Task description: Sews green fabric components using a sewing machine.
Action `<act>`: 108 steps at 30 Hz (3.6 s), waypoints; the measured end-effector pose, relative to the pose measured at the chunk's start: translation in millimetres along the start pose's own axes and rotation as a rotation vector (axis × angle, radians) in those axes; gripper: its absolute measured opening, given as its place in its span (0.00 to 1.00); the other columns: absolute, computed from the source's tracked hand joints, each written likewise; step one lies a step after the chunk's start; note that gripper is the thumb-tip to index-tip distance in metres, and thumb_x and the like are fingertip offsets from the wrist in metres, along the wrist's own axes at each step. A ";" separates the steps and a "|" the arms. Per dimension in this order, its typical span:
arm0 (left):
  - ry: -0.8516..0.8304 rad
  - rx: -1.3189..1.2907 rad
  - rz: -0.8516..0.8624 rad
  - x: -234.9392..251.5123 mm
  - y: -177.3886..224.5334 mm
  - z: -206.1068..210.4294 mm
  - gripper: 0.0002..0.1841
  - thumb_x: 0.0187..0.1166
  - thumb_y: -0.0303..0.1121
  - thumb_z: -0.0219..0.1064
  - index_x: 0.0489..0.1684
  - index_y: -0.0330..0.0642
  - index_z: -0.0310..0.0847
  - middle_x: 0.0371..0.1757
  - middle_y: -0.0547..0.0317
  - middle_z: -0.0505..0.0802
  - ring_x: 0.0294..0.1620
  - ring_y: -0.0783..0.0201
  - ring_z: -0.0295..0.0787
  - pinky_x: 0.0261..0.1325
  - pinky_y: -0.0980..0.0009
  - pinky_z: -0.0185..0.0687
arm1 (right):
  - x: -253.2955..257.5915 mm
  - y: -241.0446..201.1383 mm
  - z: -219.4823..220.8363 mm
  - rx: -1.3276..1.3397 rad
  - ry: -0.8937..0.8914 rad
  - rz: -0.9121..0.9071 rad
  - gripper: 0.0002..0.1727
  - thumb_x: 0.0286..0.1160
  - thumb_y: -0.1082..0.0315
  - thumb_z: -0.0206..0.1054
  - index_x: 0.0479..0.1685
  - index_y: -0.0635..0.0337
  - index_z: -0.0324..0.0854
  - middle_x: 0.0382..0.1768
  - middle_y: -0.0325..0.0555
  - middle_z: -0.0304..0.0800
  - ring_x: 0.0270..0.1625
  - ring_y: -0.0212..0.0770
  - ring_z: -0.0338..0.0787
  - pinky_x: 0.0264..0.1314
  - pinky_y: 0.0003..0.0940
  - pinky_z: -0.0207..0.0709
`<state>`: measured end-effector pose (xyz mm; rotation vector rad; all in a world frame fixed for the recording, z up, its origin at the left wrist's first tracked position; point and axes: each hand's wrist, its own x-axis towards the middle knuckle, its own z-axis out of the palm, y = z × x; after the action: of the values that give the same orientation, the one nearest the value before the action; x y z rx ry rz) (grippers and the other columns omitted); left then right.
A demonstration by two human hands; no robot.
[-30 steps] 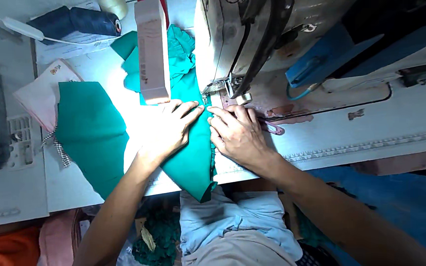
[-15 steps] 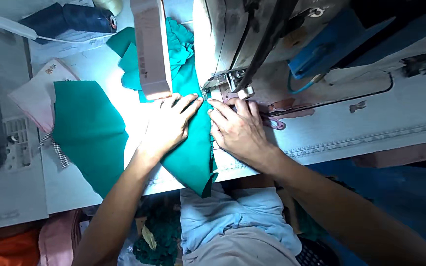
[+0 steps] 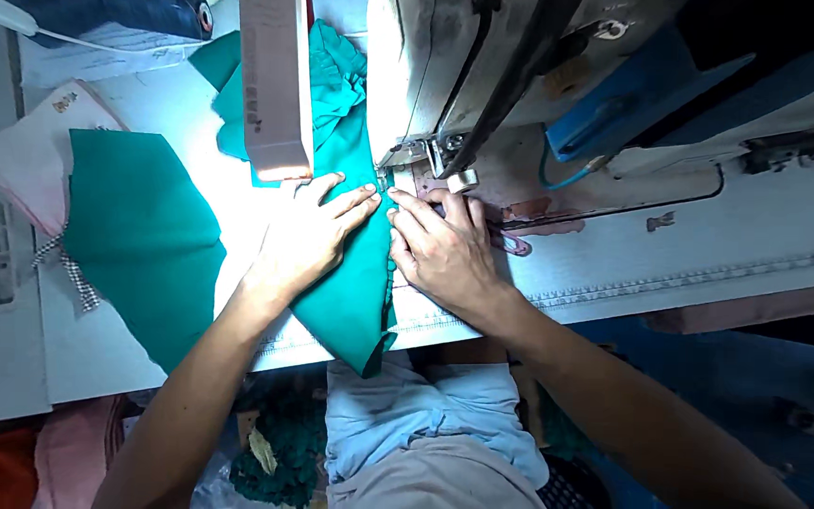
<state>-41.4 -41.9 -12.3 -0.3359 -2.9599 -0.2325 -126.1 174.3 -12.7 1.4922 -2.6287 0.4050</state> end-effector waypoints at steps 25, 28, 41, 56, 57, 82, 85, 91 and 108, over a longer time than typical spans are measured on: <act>0.023 0.090 -0.051 13.9 -4.4 2.5 0.29 0.81 0.24 0.52 0.80 0.61 0.79 0.82 0.72 0.82 0.84 0.50 0.73 0.76 0.45 0.64 | 10.1 -1.6 6.1 -0.045 0.051 0.133 0.21 0.86 0.57 0.56 0.70 0.43 0.87 0.73 0.50 0.84 0.76 0.63 0.76 0.70 0.65 0.66; 0.016 0.096 -0.056 14.4 -3.9 4.2 0.30 0.80 0.24 0.52 0.80 0.62 0.79 0.82 0.72 0.82 0.85 0.50 0.72 0.77 0.45 0.63 | 7.8 -3.3 6.0 -0.017 0.066 0.154 0.21 0.86 0.57 0.56 0.70 0.45 0.86 0.73 0.51 0.83 0.77 0.64 0.75 0.69 0.65 0.66; 0.215 -0.299 -0.633 -7.8 38.0 -14.2 0.15 0.87 0.45 0.59 0.46 0.40 0.79 0.41 0.53 0.87 0.46 0.57 0.85 0.49 0.57 0.80 | -8.5 -35.0 -6.0 0.379 0.065 0.318 0.14 0.84 0.58 0.64 0.39 0.60 0.82 0.39 0.50 0.84 0.44 0.50 0.86 0.48 0.48 0.79; -0.033 -0.693 -0.859 -34.5 31.7 -45.8 0.38 0.76 0.54 0.73 0.85 0.55 0.63 0.70 0.52 0.87 0.62 0.54 0.89 0.60 0.45 0.85 | -13.1 -25.6 -20.5 0.671 -0.025 0.479 0.15 0.83 0.63 0.67 0.61 0.57 0.75 0.26 0.38 0.81 0.25 0.34 0.81 0.29 0.34 0.78; 0.003 -0.767 -0.826 -42.8 36.6 -50.4 0.37 0.76 0.47 0.75 0.86 0.58 0.63 0.72 0.59 0.87 0.61 0.61 0.90 0.59 0.53 0.88 | -13.8 -25.3 -20.5 0.669 -0.026 0.468 0.14 0.83 0.63 0.67 0.62 0.56 0.75 0.26 0.38 0.81 0.24 0.34 0.80 0.29 0.34 0.78; 0.231 -0.327 -0.643 -13.8 19.8 -20.1 0.12 0.85 0.37 0.62 0.57 0.41 0.77 0.37 0.54 0.87 0.33 0.58 0.81 0.38 0.58 0.78 | -12.8 -31.8 -23.2 0.535 0.055 0.397 0.14 0.86 0.69 0.61 0.62 0.54 0.88 0.35 0.43 0.90 0.27 0.35 0.84 0.30 0.35 0.79; 0.143 -0.124 -0.639 -4.4 21.1 -19.5 0.08 0.82 0.35 0.60 0.51 0.44 0.77 0.27 0.54 0.85 0.27 0.51 0.85 0.27 0.52 0.77 | -13.4 -38.5 -13.5 0.391 0.070 0.343 0.16 0.84 0.71 0.60 0.62 0.56 0.90 0.44 0.48 0.94 0.39 0.43 0.92 0.43 0.40 0.87; 0.184 -0.091 0.005 2.3 22.8 -12.1 0.17 0.81 0.24 0.57 0.60 0.45 0.90 0.65 0.54 0.93 0.72 0.48 0.83 0.74 0.49 0.72 | -15.4 -39.9 -8.2 0.322 0.073 0.310 0.15 0.81 0.72 0.63 0.60 0.59 0.90 0.39 0.51 0.90 0.38 0.45 0.91 0.41 0.39 0.86; 0.176 -0.283 0.080 9.7 -12.3 9.7 0.21 0.78 0.26 0.56 0.62 0.50 0.92 0.68 0.65 0.93 0.78 0.53 0.81 0.76 0.52 0.72 | 2.4 -31.3 -18.2 0.347 0.012 0.277 0.18 0.81 0.74 0.62 0.66 0.59 0.88 0.42 0.52 0.91 0.39 0.46 0.91 0.40 0.41 0.85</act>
<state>-54.9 -50.0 -21.8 -0.4426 -2.7330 -0.6390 -101.5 162.1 11.1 1.1881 -2.8736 0.9317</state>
